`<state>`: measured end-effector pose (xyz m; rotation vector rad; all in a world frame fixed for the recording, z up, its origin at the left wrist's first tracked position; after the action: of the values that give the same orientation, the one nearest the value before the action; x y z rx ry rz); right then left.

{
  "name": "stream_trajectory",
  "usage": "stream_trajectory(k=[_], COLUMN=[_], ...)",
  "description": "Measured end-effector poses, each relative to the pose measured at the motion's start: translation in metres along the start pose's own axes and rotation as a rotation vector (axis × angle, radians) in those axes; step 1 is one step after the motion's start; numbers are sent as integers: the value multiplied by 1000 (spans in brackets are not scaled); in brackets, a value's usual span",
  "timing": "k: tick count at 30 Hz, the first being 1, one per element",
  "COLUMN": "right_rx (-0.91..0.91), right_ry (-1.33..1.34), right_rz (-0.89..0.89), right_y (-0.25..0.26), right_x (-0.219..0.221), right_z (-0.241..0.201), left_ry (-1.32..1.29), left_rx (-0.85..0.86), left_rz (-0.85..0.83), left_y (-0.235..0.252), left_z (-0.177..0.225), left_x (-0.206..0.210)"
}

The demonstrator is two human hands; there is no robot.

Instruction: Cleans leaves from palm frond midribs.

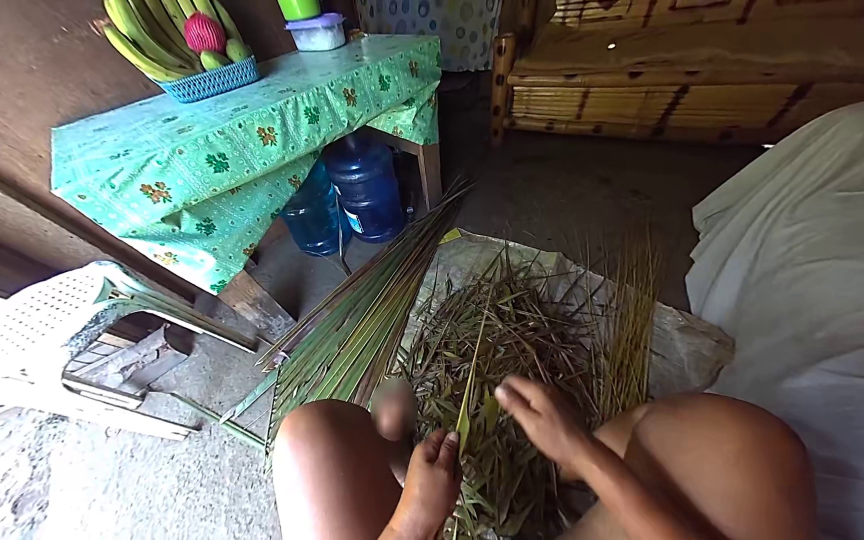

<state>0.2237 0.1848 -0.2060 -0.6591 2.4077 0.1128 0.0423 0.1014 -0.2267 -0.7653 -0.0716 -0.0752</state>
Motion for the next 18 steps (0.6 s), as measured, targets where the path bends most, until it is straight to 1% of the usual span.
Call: stream_trajectory(k=[2,3,5,7,8,10,14,15,16,18], right_rx=[-123,-193,-323,-377,-362,-259,58,124,146,106], right_ry=[63,57,-14,-117,-163,-227,-237,-179,-104,132], right_rz=[-117,-142,-101,-34,-18,-4,114,153,180,173], right_y=[-12,-17,-21,-16,-12,-1,18,21,22,20], right_x=[30,40,50,47,43,33,-5,-15,-21,-14], right_z=[-16,-22,-27,-22,-17,-4,24,31,35,32], left_ry=[17,20,-3,-37,-55,-78,-110,-114,-113,-119], left_rx=[22,27,14,-2,-12,-29,-50,-58,-63,-57], left_rz=[40,56,65,39,24,-16,-112,-128,-135,-132], left_y=[8,10,12,9,6,0,-13,-15,-17,-14], left_z=[5,7,9,11,10,9,2,0,-1,-1], left_x=[-2,-2,-2,0,1,4,10,11,11,9])
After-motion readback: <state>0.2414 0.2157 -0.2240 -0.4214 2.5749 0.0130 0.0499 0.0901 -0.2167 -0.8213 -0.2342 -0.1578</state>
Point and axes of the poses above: each hand's wrist, its own y-axis towards the middle knuckle, its own x-axis out of the palm, z = x × y, the point moved 5 cm from there along y, towards the middle knuckle, and after that the axes turned 12 degrees about -x, right-handed, at the moved point
